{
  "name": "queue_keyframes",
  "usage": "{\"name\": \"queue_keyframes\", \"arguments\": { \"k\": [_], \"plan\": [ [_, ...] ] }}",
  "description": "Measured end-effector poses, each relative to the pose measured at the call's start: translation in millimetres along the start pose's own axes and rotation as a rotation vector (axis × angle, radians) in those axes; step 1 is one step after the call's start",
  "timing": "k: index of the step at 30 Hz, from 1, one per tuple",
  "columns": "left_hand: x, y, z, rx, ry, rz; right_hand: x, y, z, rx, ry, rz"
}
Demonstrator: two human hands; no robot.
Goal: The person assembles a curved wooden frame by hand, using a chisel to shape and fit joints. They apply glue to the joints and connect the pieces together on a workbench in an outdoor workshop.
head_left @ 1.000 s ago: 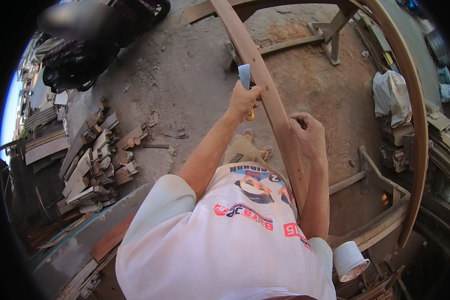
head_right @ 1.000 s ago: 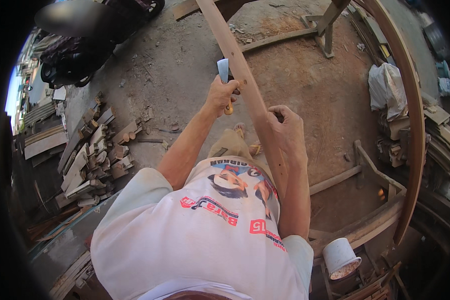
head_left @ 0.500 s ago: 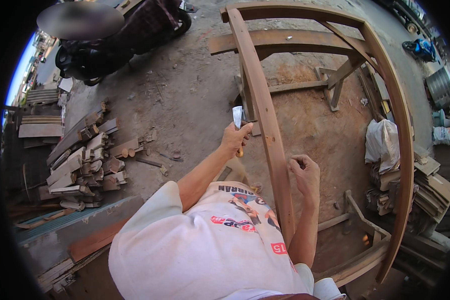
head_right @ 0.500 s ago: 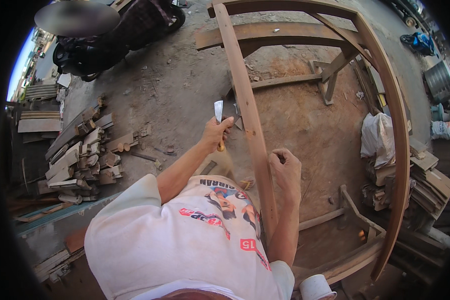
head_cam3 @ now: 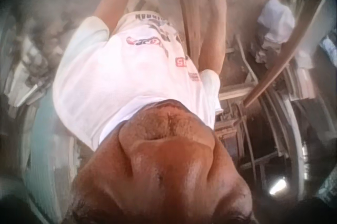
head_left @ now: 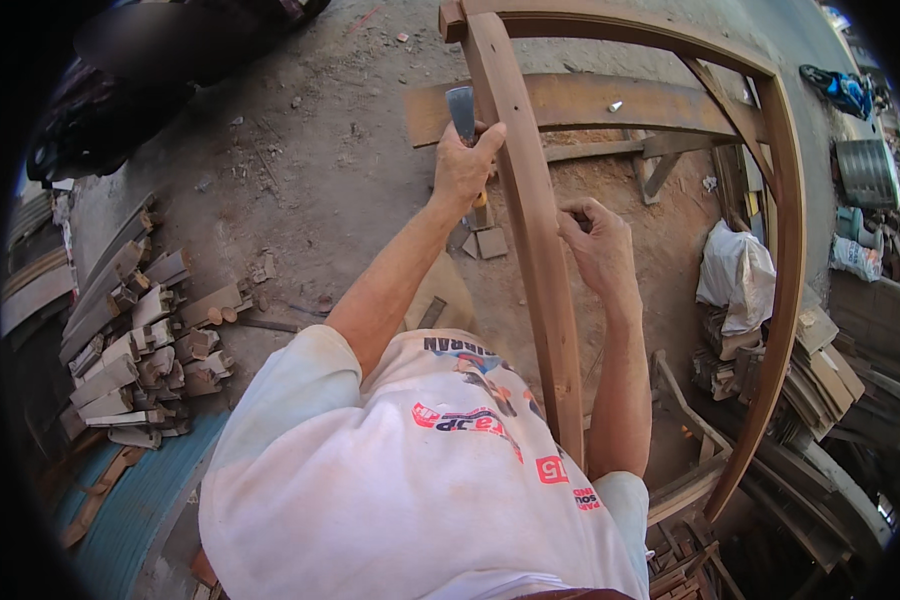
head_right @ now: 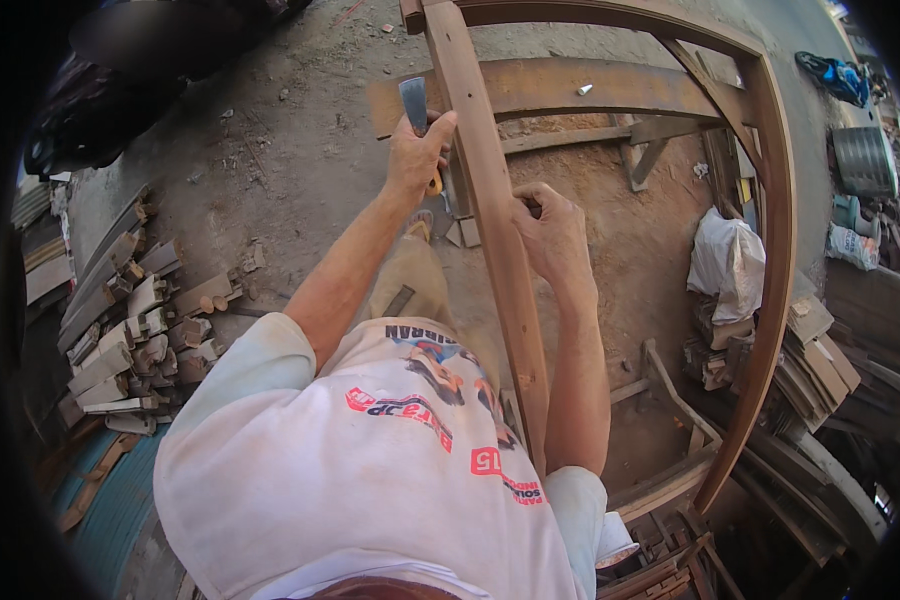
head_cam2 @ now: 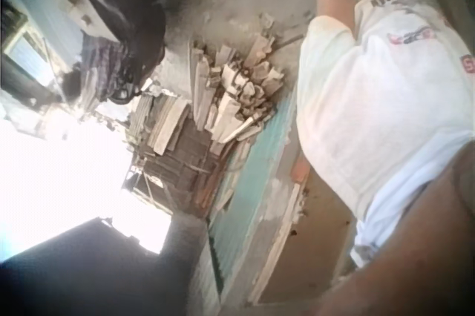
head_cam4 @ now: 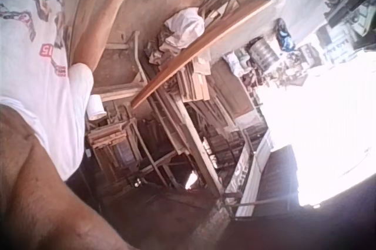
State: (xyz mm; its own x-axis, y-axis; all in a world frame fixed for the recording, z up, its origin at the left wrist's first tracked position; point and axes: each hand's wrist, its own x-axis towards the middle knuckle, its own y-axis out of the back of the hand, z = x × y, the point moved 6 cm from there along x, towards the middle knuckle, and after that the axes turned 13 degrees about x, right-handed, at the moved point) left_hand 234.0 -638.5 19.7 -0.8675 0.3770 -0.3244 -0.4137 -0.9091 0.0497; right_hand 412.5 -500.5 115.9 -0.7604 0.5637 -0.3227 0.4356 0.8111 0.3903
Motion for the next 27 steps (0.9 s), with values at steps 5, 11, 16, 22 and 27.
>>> {"name": "queue_keyframes", "arguments": {
  "k": [5, 11, 16, 22, 27],
  "plan": [
    [44.8, -4.1, 1.3, 0.134, 0.005, -0.079, 90.0, -28.2, -51.6, -0.157, 0.102, -0.056],
    [56.8, -1.1, -6.2, 0.243, 0.036, -0.113, 134.0, -53.5, -86.1, -0.341, 0.17, -0.148],
    [59.1, 1.8, -2.3, 0.366, -0.038, -0.103, 142.9, -63.2, -90.1, -0.438, 0.21, -0.149],
    [61.3, 0.3, -4.7, 0.298, -0.025, -0.128, 140.7, -63.9, -92.6, -0.458, 0.196, -0.137],
    [60.2, 0.8, -4.1, 0.25, 0.07, -0.133, 141.4, -64.2, -90.7, -0.438, 0.201, -0.134]
  ]
}}
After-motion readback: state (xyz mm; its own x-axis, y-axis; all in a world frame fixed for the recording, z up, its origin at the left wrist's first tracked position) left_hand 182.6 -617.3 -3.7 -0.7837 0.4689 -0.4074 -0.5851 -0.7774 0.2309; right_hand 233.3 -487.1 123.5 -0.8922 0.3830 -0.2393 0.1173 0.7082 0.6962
